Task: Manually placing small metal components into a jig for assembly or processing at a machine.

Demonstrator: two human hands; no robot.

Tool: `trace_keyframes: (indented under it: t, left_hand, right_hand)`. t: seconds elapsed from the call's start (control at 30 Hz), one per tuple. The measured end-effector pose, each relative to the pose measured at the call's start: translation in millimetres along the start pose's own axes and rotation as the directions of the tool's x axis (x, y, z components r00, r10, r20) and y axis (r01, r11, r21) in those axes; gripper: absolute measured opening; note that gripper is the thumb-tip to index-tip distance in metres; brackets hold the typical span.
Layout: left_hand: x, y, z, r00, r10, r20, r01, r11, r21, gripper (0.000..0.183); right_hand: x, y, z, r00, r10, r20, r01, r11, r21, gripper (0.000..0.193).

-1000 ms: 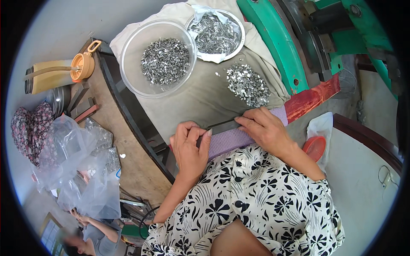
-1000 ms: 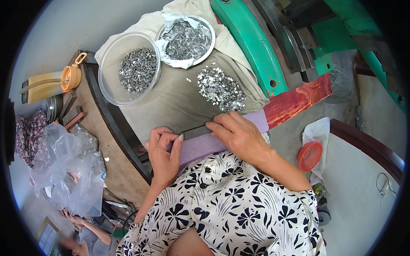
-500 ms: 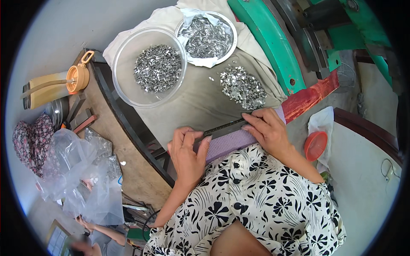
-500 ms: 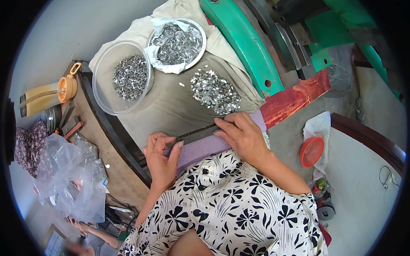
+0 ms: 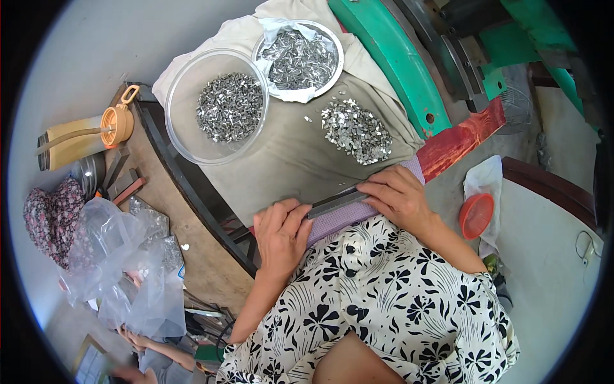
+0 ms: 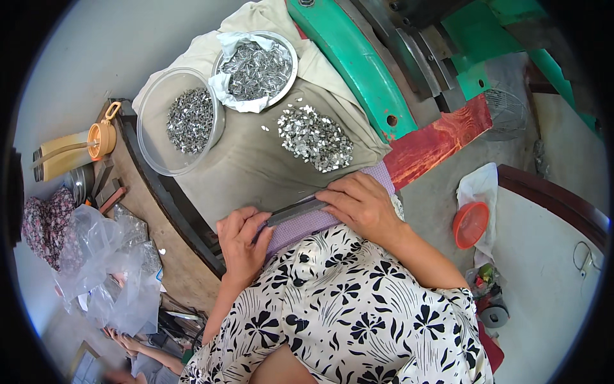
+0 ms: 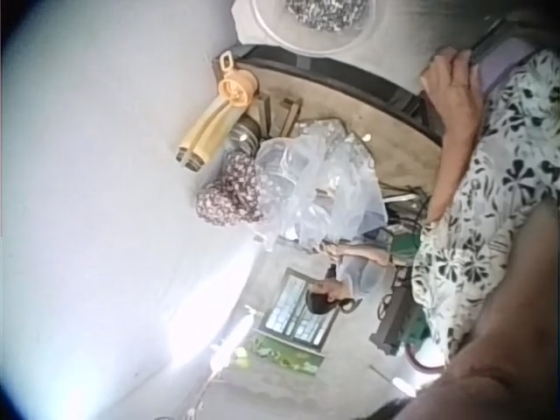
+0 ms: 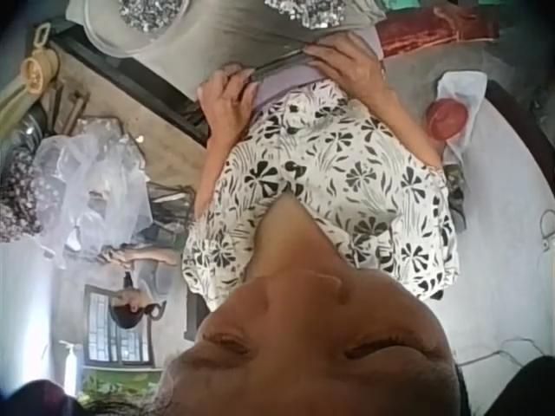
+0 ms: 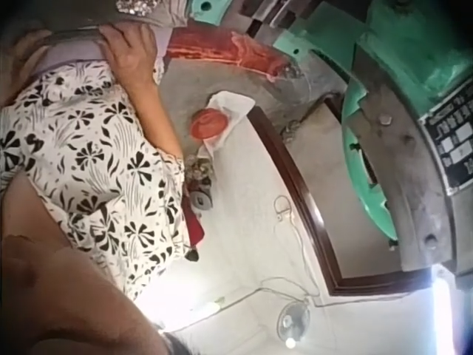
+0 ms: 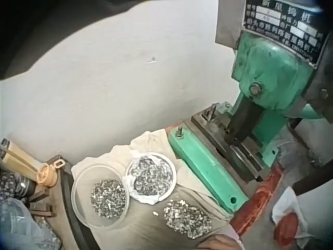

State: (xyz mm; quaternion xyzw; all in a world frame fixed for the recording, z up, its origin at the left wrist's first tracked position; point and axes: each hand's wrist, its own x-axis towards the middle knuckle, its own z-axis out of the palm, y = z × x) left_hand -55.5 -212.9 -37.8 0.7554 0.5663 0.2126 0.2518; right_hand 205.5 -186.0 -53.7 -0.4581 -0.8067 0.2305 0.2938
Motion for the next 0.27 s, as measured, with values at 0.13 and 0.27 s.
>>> trace_keyframes:
  t: [0.13, 0.27]
  left_hand:
    - [6, 3, -6, 0.992, 0.098, -0.075, -0.095, 0.995, 0.038, 0.032]
    - [16, -1, -3, 0.991, 0.131, -0.016, -0.129, 0.988, 0.089, 0.031]
  right_hand:
    - [1, -3, -8, 1.000, -0.027, -0.010, 0.027, 0.999, -0.030, 0.033]
    - [-1, 3, 0, 0.999, -0.036, -0.023, 0.035, 0.998, -0.049, 0.031]
